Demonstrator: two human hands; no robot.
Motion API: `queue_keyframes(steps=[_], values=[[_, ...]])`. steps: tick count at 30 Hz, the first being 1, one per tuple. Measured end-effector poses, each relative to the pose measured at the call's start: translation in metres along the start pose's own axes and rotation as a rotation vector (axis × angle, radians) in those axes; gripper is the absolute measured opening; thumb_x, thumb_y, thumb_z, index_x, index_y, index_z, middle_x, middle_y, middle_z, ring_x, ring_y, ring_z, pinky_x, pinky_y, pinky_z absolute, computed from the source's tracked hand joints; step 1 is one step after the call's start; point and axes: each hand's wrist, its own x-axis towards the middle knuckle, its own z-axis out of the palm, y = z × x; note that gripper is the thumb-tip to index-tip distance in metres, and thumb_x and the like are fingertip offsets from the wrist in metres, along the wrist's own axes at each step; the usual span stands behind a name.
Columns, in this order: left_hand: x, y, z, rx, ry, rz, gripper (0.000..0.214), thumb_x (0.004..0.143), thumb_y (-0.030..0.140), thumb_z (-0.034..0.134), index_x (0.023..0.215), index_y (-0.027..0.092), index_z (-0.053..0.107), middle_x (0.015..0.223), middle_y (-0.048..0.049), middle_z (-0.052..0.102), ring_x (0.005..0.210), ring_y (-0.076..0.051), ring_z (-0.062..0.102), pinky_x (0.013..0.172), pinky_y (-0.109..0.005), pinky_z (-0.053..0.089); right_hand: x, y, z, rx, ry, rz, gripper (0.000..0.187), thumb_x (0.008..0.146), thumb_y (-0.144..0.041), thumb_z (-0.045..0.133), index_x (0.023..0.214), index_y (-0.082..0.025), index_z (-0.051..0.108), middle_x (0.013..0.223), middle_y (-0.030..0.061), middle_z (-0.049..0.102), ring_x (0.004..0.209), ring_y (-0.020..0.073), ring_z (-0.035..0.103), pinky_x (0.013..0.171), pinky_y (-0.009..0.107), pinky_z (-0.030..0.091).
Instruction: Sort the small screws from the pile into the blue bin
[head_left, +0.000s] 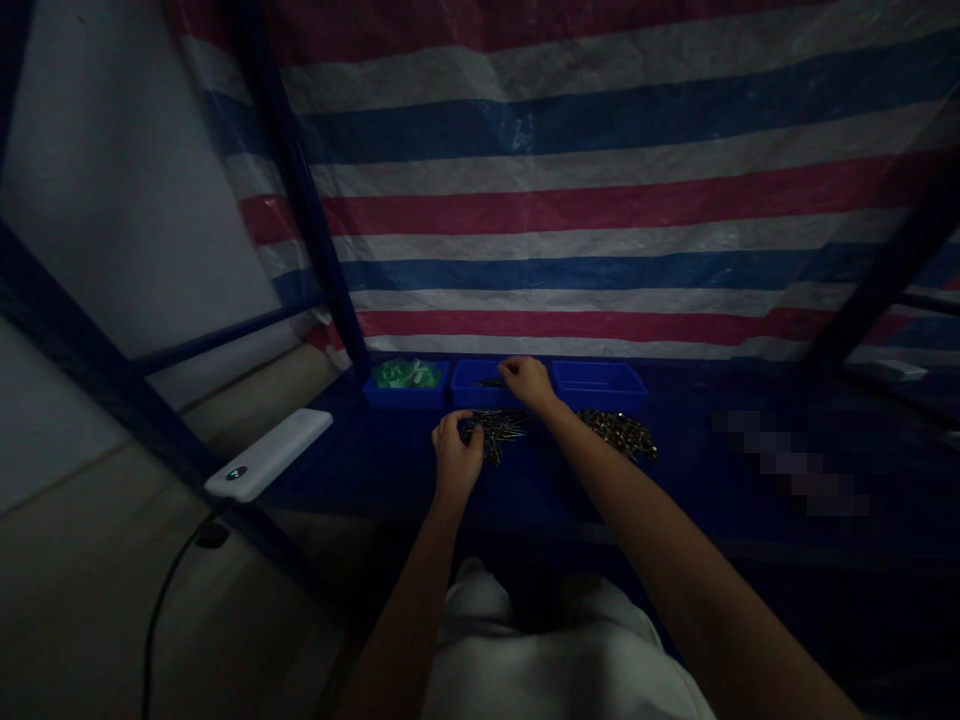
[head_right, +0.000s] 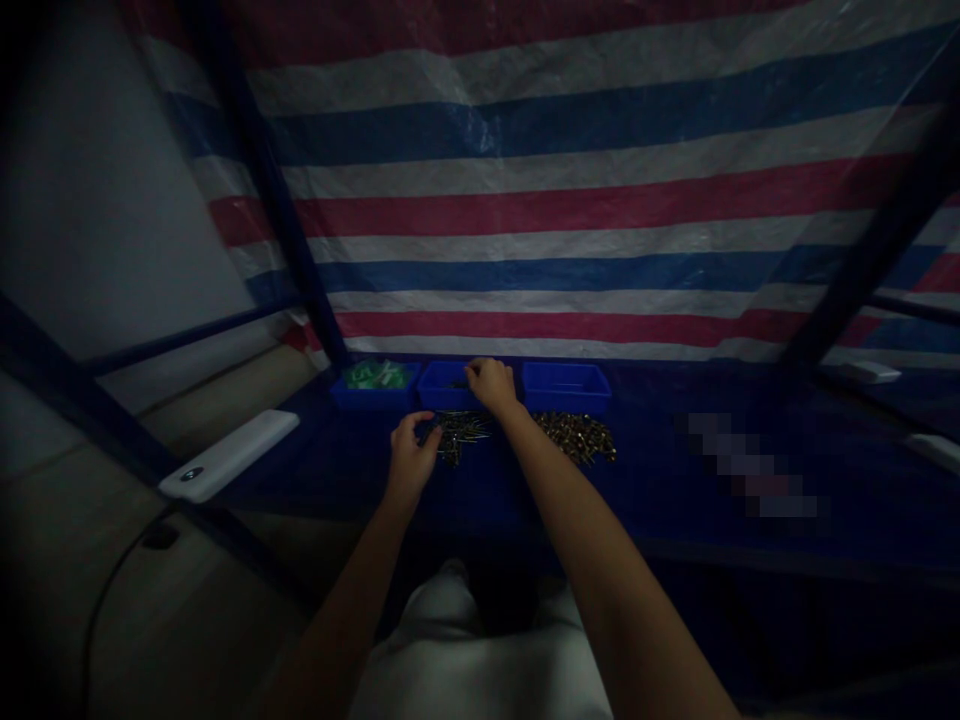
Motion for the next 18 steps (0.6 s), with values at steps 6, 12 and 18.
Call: queue_keyframes(steps=[6,12,18], values=[[0.000,0.004,-0.001,-0.004,0.002,-0.017,0.019,0.075,0.020,0.053,0.094,0.022,0.053,0.102,-0.0055,0.056,0.105,-0.021,0.046,0.087,-0.036,0.040,-0.016,-0.001,-0.010,-0.220,-0.138,0.013,0.028,0.085,-0.035,0.043,0.095,-0.021,0.065,0.099,0.0094,0.067,0.099,0.0224,0.058,0.086,0.038,0.036],[0.001,0.002,0.001,-0.026,-0.003,-0.016,0.019,0.075,0.020,0.053,0.093,0.022,0.054,0.102,-0.0046,0.057,0.107,-0.020,0.047,0.087,-0.036,0.039,-0.036,-0.010,-0.030,-0.161,-0.082,-0.248,0.021,0.084,-0.028,0.046,0.094,-0.019,0.063,0.098,0.0062,0.066,0.093,0.0179,0.058,0.082,0.031,0.038],[0.002,0.000,0.002,-0.026,0.006,-0.012,0.018,0.073,0.017,0.054,0.091,0.020,0.054,0.101,-0.0059,0.058,0.103,-0.020,0.049,0.085,-0.035,0.041,-0.074,-0.026,-0.029,-0.183,-0.411,-0.289,0.017,0.080,-0.033,0.054,0.087,-0.020,0.063,0.084,0.0047,0.067,0.076,0.0170,0.062,0.062,0.023,0.040]])
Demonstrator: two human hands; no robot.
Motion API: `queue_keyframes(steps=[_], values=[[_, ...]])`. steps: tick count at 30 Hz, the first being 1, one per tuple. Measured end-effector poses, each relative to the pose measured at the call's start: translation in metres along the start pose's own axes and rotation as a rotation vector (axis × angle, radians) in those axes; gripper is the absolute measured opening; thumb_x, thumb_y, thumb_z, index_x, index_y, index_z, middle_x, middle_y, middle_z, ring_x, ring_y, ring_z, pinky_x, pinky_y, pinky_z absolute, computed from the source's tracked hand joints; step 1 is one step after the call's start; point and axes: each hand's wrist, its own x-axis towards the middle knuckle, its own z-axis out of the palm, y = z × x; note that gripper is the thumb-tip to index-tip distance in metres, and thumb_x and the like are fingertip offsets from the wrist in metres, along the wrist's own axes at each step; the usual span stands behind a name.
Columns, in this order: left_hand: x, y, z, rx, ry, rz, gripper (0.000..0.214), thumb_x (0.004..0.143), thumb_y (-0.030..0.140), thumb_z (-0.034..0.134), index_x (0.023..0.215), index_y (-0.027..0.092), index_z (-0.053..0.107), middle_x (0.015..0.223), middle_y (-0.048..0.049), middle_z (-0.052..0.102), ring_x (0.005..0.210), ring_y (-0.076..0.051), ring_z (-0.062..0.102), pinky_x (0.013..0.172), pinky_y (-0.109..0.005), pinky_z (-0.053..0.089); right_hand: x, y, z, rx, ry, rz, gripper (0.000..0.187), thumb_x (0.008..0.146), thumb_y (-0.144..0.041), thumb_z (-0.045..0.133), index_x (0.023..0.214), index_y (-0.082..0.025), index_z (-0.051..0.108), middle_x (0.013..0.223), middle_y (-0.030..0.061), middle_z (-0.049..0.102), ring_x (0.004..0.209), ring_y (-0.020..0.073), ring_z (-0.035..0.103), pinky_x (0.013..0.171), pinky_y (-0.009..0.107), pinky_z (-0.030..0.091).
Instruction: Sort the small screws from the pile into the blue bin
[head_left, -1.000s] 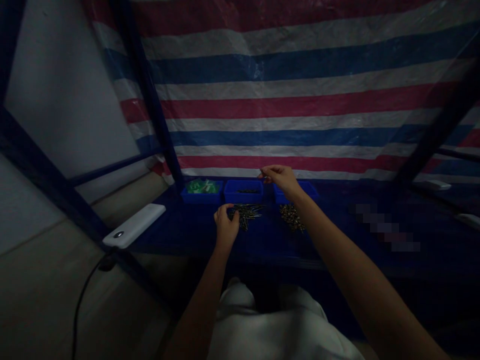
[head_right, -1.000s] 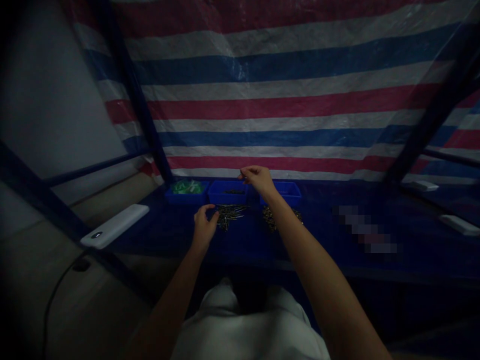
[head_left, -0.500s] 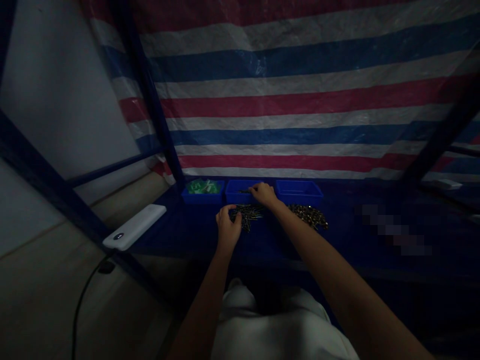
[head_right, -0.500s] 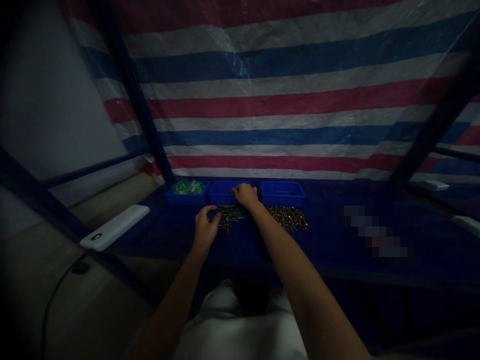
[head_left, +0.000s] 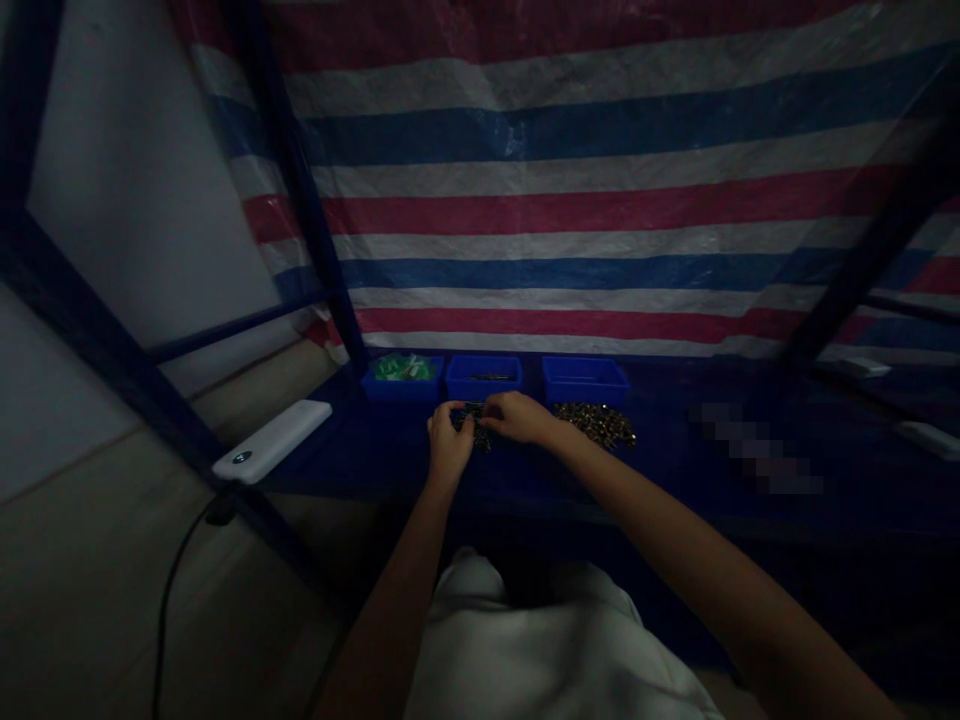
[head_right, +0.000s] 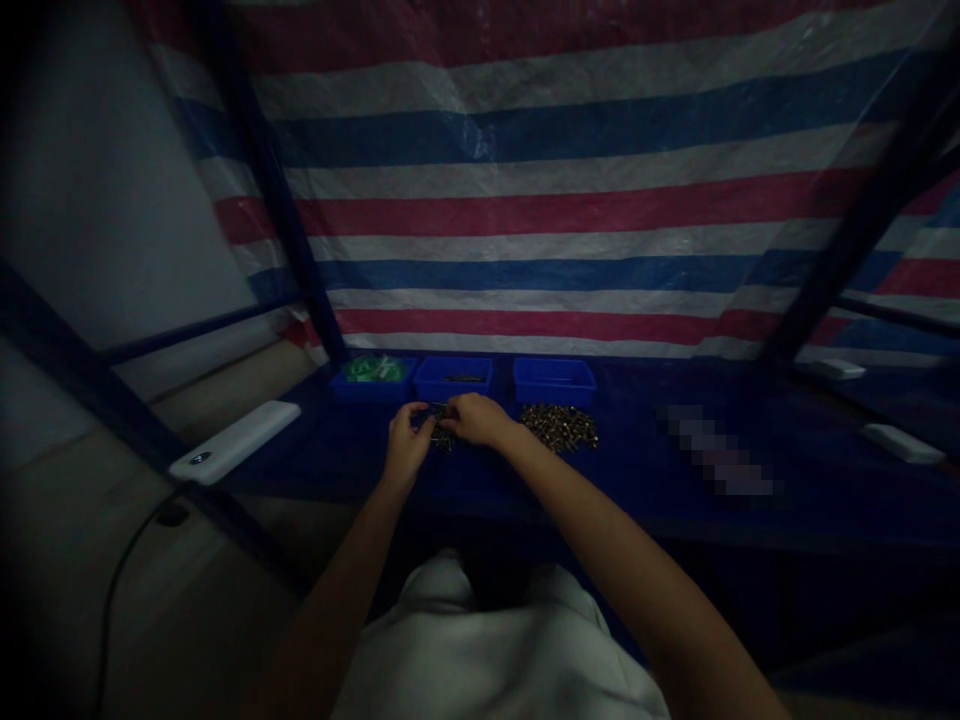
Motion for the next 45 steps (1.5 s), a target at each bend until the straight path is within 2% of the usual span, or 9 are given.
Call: queue_keyframes(steps=[4,7,15,20,30,36,37,41,45], values=[[0.002,-0.003,0.002,-0.025,0.018,0.014,0.019,0.073,0.017,0.053,0.092,0.019,0.054,0.101,-0.0065,0.058,0.099,-0.018,0.053,0.086,-0.035,0.041,-0.011,-0.018,0.010,-0.083,-0.012,0.059,0.024,0.080,-0.038,0.053,0.090,-0.019,0.060,0.090,0.0086,0.067,0.084,0.0214,0.063,0.065,0.026,0.041],[0.002,-0.004,0.002,-0.046,0.022,-0.004,0.019,0.073,0.015,0.052,0.091,0.019,0.054,0.101,-0.0068,0.059,0.098,-0.018,0.054,0.086,-0.035,0.041,-0.015,-0.026,0.014,-0.087,0.005,0.087,0.022,0.081,-0.032,0.052,0.095,-0.017,0.058,0.097,0.0113,0.065,0.090,0.0224,0.062,0.069,0.027,0.042],[0.002,-0.004,0.002,-0.053,0.032,0.018,0.016,0.072,0.013,0.051,0.087,0.018,0.054,0.096,-0.0061,0.060,0.095,-0.018,0.055,0.087,-0.035,0.041,-0.015,-0.030,0.025,-0.064,0.034,0.182,0.023,0.081,-0.011,0.041,0.098,-0.014,0.056,0.099,0.0128,0.064,0.092,0.0221,0.061,0.072,0.027,0.043],[0.002,-0.003,0.002,-0.050,0.041,0.026,0.016,0.070,0.012,0.053,0.085,0.018,0.055,0.093,-0.0062,0.060,0.095,-0.019,0.054,0.086,-0.036,0.041,-0.007,-0.033,0.025,-0.076,-0.036,0.259,0.027,0.079,-0.008,0.044,0.103,-0.012,0.054,0.101,0.0141,0.064,0.094,0.0216,0.061,0.074,0.026,0.044],[0.003,-0.005,0.004,-0.075,0.071,0.008,0.016,0.068,0.011,0.052,0.082,0.018,0.056,0.089,-0.0055,0.060,0.092,-0.019,0.055,0.086,-0.036,0.041,0.010,-0.037,0.012,-0.063,-0.112,0.302,0.024,0.069,-0.004,0.054,0.090,-0.008,0.063,0.094,0.0187,0.066,0.091,0.0254,0.063,0.070,0.026,0.046],[0.004,-0.008,0.006,-0.138,0.116,-0.011,0.015,0.068,0.011,0.051,0.080,0.018,0.056,0.088,-0.0048,0.060,0.089,-0.018,0.056,0.084,-0.035,0.042,0.019,-0.021,-0.027,0.020,-0.051,0.303,0.022,0.064,-0.001,0.055,0.080,-0.011,0.067,0.080,0.0099,0.070,0.080,0.0202,0.065,0.066,0.022,0.047],[0.004,-0.009,0.006,-0.148,0.121,-0.011,0.015,0.068,0.010,0.051,0.080,0.018,0.056,0.087,-0.0046,0.060,0.088,-0.018,0.057,0.084,-0.035,0.042,0.018,-0.017,-0.036,0.067,-0.021,0.303,0.023,0.065,-0.001,0.055,0.082,-0.012,0.066,0.076,0.0072,0.070,0.074,0.0177,0.066,0.063,0.021,0.048],[0.005,-0.012,0.007,-0.171,0.128,-0.018,0.017,0.068,0.010,0.052,0.081,0.019,0.057,0.088,-0.0045,0.060,0.088,-0.017,0.057,0.083,-0.034,0.043,0.006,-0.001,-0.063,0.732,0.261,0.289,0.013,0.064,-0.004,0.061,0.074,-0.013,0.064,0.054,0.0006,0.064,0.052,0.0122,0.060,0.055,0.022,0.048],[0.007,-0.015,0.008,-0.183,0.123,-0.049,0.018,0.069,0.012,0.052,0.084,0.019,0.057,0.091,-0.0050,0.060,0.088,-0.018,0.057,0.082,-0.034,0.043,-0.012,0.015,-0.058,1.249,0.412,0.379,0.009,0.065,-0.009,0.064,0.072,-0.015,0.061,0.063,0.0012,0.066,0.053,0.0088,0.059,0.057,0.021,0.049]])
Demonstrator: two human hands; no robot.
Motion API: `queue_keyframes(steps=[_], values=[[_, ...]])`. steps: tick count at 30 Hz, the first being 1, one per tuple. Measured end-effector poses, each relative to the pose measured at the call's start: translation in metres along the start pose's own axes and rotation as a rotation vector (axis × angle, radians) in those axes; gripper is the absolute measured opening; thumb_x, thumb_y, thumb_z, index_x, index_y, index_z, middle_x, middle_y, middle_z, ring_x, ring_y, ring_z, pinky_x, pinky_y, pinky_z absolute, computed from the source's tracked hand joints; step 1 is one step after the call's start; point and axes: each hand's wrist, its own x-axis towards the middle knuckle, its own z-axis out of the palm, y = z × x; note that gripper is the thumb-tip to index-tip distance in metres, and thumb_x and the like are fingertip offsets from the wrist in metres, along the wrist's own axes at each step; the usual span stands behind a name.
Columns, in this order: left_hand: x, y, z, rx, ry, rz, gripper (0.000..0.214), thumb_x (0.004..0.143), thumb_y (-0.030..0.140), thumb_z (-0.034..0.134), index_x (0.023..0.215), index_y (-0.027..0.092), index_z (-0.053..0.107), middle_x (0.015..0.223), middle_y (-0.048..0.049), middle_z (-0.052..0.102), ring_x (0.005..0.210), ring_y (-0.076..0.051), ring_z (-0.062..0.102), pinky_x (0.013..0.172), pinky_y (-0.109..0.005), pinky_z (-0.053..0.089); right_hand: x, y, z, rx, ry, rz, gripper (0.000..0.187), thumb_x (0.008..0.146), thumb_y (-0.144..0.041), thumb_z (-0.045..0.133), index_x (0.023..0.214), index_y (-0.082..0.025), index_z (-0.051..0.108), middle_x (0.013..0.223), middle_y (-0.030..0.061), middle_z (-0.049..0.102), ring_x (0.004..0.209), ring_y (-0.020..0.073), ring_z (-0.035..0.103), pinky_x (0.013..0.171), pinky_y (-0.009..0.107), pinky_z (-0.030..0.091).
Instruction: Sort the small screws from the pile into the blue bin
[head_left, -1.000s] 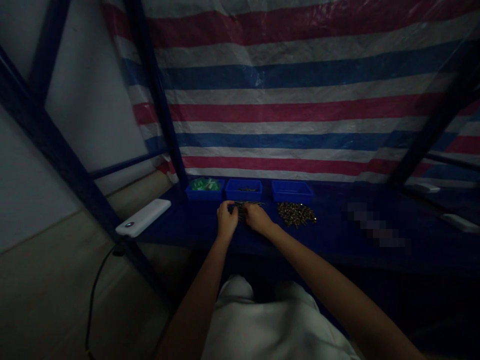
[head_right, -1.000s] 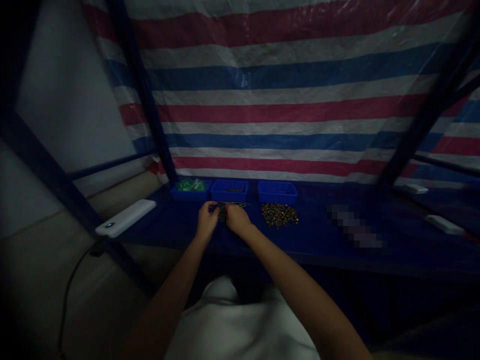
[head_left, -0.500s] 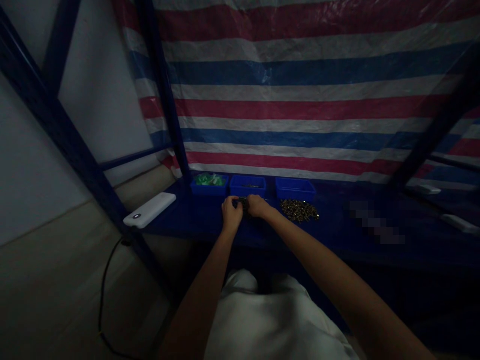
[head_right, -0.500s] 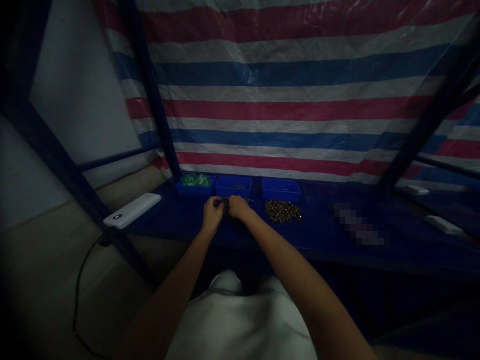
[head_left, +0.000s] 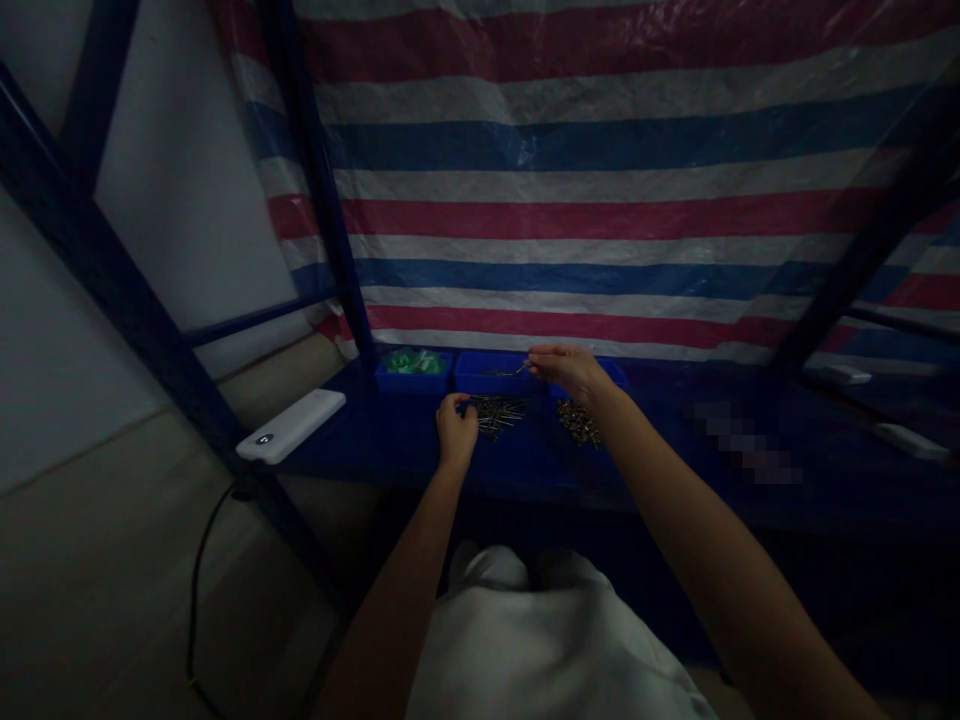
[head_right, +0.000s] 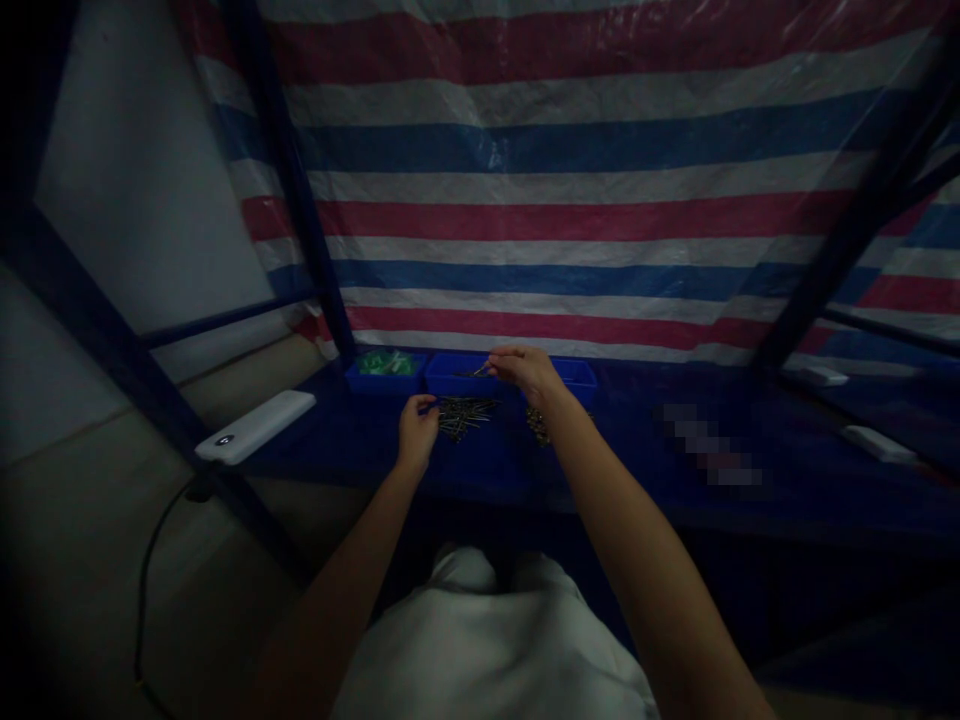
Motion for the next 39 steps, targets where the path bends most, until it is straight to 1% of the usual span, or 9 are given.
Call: queue_keyframes(steps=[3,5,11,14,19,24,29,35,39], values=[[0.001,-0.002,0.001,-0.029,0.002,-0.005,0.018,0.069,0.012,0.052,0.084,0.019,0.058,0.089,-0.0045,0.060,0.087,-0.017,0.057,0.081,-0.033,0.044,-0.006,0.018,-0.003,0.141,0.083,0.087,0.007,0.067,-0.013,0.064,0.069,-0.015,0.059,0.062,0.0010,0.065,0.052,0.0080,0.057,0.056,0.022,0.049],[0.000,-0.002,0.001,-0.053,0.005,-0.006,0.018,0.068,0.011,0.052,0.083,0.019,0.058,0.087,-0.0040,0.060,0.086,-0.016,0.057,0.080,-0.032,0.045,-0.012,0.024,0.000,0.106,0.151,-0.014,0.009,0.066,-0.017,0.066,0.070,-0.016,0.057,0.063,0.0004,0.064,0.053,0.0090,0.058,0.060,0.024,0.050],[-0.006,0.015,-0.008,-0.061,0.018,0.088,0.013,0.074,0.015,0.052,0.083,0.019,0.060,0.089,-0.0046,0.062,0.091,-0.017,0.057,0.086,-0.034,0.043,-0.041,0.003,0.020,-0.496,0.055,-0.778,0.011,0.076,-0.026,0.059,0.084,-0.019,0.063,0.084,0.0037,0.067,0.080,0.0161,0.062,0.079,0.032,0.047],[-0.012,0.034,-0.013,-0.096,-0.084,0.255,0.017,0.082,0.024,0.047,0.086,0.020,0.063,0.097,-0.0051,0.063,0.100,-0.017,0.054,0.095,-0.035,0.036,-0.051,-0.002,0.023,-0.646,-0.001,-0.968,0.014,0.082,-0.024,0.051,0.089,-0.021,0.063,0.090,0.0036,0.067,0.086,0.0160,0.061,0.081,0.031,0.046],[-0.019,0.061,-0.015,-0.263,-0.453,0.221,0.028,0.085,0.035,0.043,0.086,0.018,0.065,0.092,-0.0059,0.066,0.091,-0.017,0.059,0.085,-0.031,0.043,-0.055,0.013,0.022,-0.550,0.123,-0.855,0.015,0.082,-0.029,0.053,0.086,-0.020,0.064,0.087,0.0033,0.068,0.082,0.0155,0.062,0.078,0.029,0.048],[-0.014,0.086,-0.016,-0.294,-0.532,0.140,0.029,0.083,0.039,0.045,0.080,0.016,0.062,0.072,-0.0039,0.066,0.069,-0.015,0.061,0.067,-0.026,0.047,-0.055,0.032,0.025,-0.244,0.240,-0.642,0.018,0.077,-0.035,0.057,0.084,-0.019,0.063,0.085,0.0043,0.067,0.081,0.0158,0.063,0.077,0.030,0.049],[0.006,0.107,-0.026,-0.108,-0.699,0.190,0.027,0.082,0.036,0.045,0.071,0.016,0.059,0.059,-0.0003,0.059,0.056,-0.012,0.055,0.058,-0.023,0.043,-0.052,0.044,0.028,-0.090,0.315,-0.599,0.023,0.077,-0.037,0.057,0.090,-0.018,0.060,0.088,0.0058,0.067,0.081,0.0155,0.063,0.079,0.030,0.049],[0.040,0.146,-0.051,0.270,-0.505,0.555,0.018,0.077,0.027,0.054,0.063,0.017,0.059,0.059,-0.0001,0.056,0.061,-0.013,0.055,0.068,-0.026,0.041,-0.048,0.073,0.012,-0.283,0.407,-0.661,0.024,0.083,-0.035,0.048,0.098,-0.019,0.058,0.098,0.0074,0.063,0.091,0.0166,0.059,0.085,0.034,0.046],[0.049,0.158,-0.054,0.164,-0.598,0.455,0.009,0.070,0.020,0.061,0.062,0.017,0.063,0.059,-0.0010,0.058,0.065,-0.014,0.058,0.066,-0.025,0.042,-0.049,0.085,0.003,-0.502,0.349,-0.707,0.022,0.084,-0.030,0.046,0.098,-0.018,0.057,0.095,0.0079,0.062,0.085,0.0165,0.058,0.079,0.033,0.046]])
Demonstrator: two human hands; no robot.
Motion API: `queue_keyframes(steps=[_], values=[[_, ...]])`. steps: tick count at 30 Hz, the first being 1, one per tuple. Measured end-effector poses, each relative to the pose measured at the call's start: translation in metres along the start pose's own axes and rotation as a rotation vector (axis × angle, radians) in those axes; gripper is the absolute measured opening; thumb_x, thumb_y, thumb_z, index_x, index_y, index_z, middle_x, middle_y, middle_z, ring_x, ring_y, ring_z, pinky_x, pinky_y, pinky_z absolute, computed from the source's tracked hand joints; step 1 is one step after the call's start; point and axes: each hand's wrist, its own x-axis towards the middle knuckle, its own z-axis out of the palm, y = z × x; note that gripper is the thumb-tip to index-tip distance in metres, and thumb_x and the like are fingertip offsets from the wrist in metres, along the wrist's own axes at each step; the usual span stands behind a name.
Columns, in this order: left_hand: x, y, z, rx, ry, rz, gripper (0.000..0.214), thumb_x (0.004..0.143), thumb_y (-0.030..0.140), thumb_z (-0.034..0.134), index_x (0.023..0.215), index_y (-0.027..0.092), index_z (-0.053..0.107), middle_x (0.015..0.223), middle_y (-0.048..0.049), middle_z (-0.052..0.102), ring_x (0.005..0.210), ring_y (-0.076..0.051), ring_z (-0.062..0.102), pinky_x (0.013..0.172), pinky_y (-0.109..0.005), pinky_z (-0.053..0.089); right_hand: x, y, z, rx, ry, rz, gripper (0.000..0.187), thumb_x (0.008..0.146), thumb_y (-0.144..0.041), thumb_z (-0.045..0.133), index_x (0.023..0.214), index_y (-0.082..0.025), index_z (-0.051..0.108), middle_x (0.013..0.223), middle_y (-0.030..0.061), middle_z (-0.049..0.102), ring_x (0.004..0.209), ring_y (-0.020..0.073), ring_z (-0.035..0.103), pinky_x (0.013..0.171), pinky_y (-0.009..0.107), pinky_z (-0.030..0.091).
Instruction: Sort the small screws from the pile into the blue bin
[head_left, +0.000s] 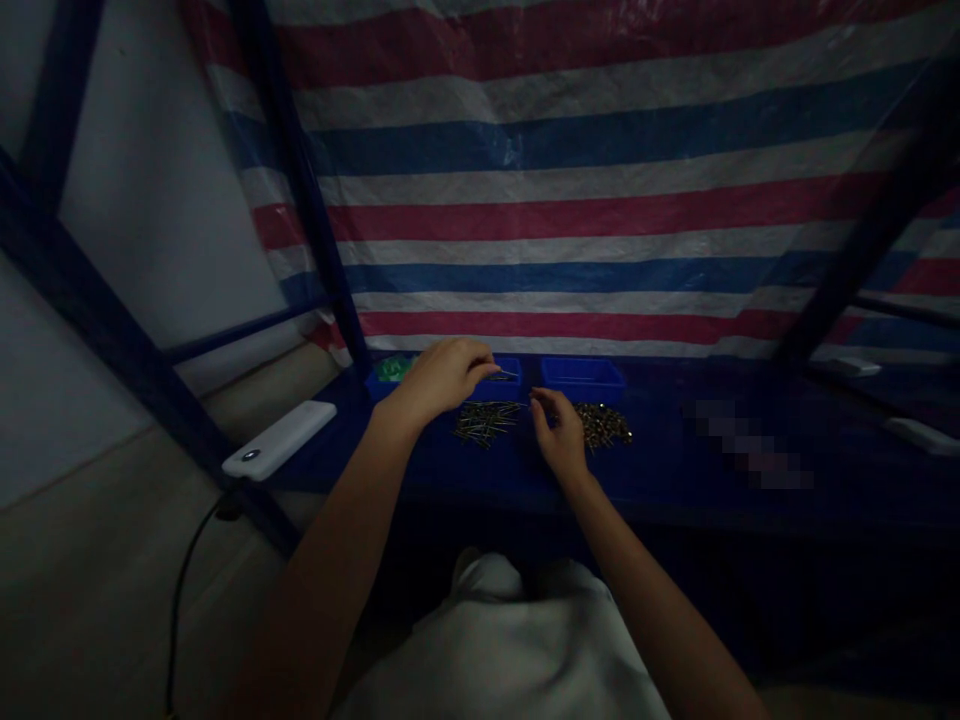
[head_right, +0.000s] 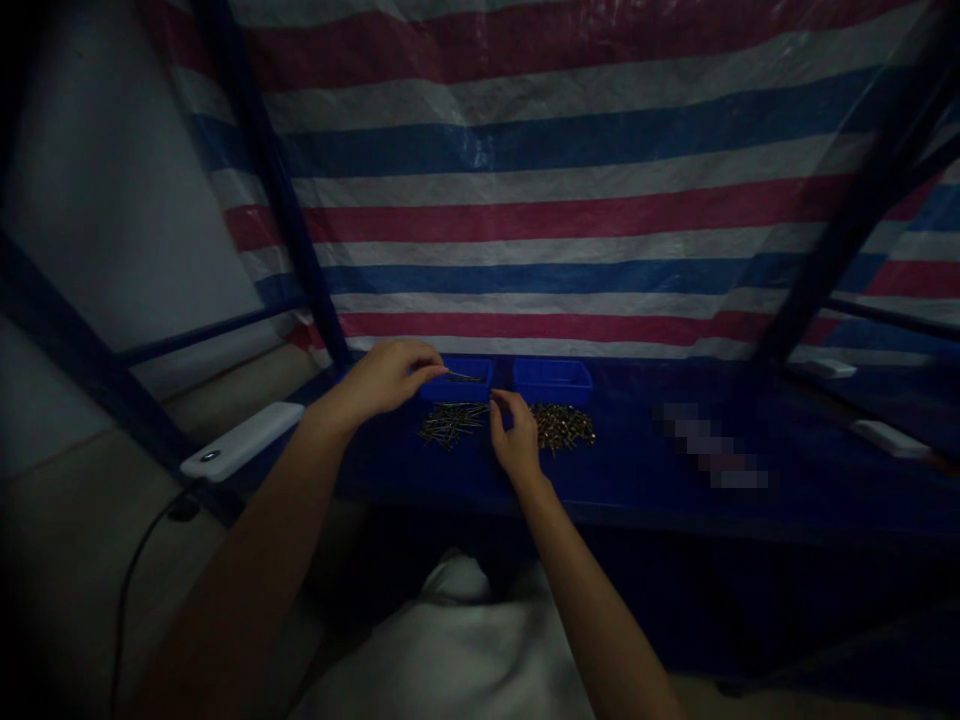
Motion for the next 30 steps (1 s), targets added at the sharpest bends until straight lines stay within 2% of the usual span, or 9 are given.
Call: queue_keyframes(steps=[3,5,8,12,15,19,25,30], values=[[-0.001,-0.001,0.001,-0.152,-0.168,-0.137,0.006,0.066,0.018,0.063,0.060,0.017,0.064,0.055,-0.0004,0.060,0.057,-0.013,0.056,0.058,-0.024,0.042,-0.003,0.000,-0.001,-0.068,-0.053,-0.045,0.021,0.085,-0.027,0.043,0.098,-0.019,0.057,0.092,0.0069,0.062,0.082,0.0163,0.058,0.077,0.032,0.046],[-0.006,-0.004,0.001,-0.184,-0.273,-0.159,0.005,0.063,0.021,0.066,0.060,0.018,0.065,0.057,-0.0006,0.062,0.055,-0.013,0.055,0.056,-0.023,0.043,-0.004,-0.001,-0.001,-0.099,-0.069,-0.058,0.021,0.085,-0.026,0.041,0.098,-0.019,0.057,0.090,0.0064,0.061,0.081,0.0163,0.058,0.077,0.031,0.046],[-0.014,-0.010,-0.003,-0.295,-0.323,-0.197,0.011,0.066,0.028,0.065,0.063,0.017,0.066,0.060,-0.0023,0.065,0.057,-0.013,0.057,0.058,-0.025,0.046,-0.005,0.000,-0.001,-0.114,-0.088,-0.063,0.022,0.085,-0.024,0.040,0.099,-0.018,0.056,0.089,0.0064,0.061,0.082,0.0163,0.058,0.077,0.031,0.046],[-0.019,-0.028,-0.002,-0.411,-0.235,-0.311,0.018,0.066,0.035,0.065,0.065,0.017,0.066,0.059,-0.0037,0.065,0.055,-0.013,0.059,0.056,-0.026,0.048,-0.006,-0.001,-0.001,-0.122,-0.117,-0.054,0.022,0.085,-0.022,0.040,0.099,-0.018,0.056,0.092,0.0070,0.062,0.085,0.0168,0.058,0.079,0.032,0.046],[-0.013,-0.043,0.003,-0.397,-0.194,-0.335,0.018,0.063,0.035,0.068,0.062,0.017,0.066,0.056,-0.0039,0.064,0.050,-0.012,0.057,0.050,-0.024,0.047,-0.006,-0.001,-0.001,-0.127,-0.122,-0.041,0.022,0.085,-0.023,0.039,0.098,-0.019,0.057,0.093,0.0069,0.062,0.085,0.0167,0.058,0.079,0.032,0.046],[-0.002,-0.063,0.012,-0.369,-0.154,-0.374,0.019,0.069,0.034,0.063,0.061,0.016,0.064,0.057,-0.0046,0.064,0.047,-0.010,0.055,0.046,-0.021,0.042,-0.007,0.000,-0.001,-0.117,-0.129,-0.035,0.023,0.085,-0.023,0.039,0.098,-0.019,0.057,0.093,0.0067,0.063,0.085,0.0165,0.059,0.078,0.031,0.046],[0.018,-0.085,0.035,-0.307,0.124,-0.516,0.019,0.074,0.028,0.057,0.061,0.015,0.062,0.054,-0.0032,0.060,0.043,-0.008,0.051,0.041,-0.019,0.035,-0.006,0.000,-0.001,-0.113,-0.144,-0.012,0.023,0.084,-0.022,0.040,0.099,-0.019,0.058,0.092,0.0070,0.064,0.086,0.0174,0.059,0.078,0.032,0.047],[0.033,-0.101,0.058,-0.222,0.299,-0.486,0.022,0.075,0.027,0.052,0.058,0.015,0.058,0.051,-0.0008,0.058,0.039,-0.009,0.047,0.043,-0.021,0.035,-0.005,-0.001,-0.002,-0.108,-0.147,-0.011,0.024,0.084,-0.021,0.039,0.100,-0.020,0.057,0.094,0.0069,0.064,0.087,0.0175,0.059,0.079,0.032,0.047]])
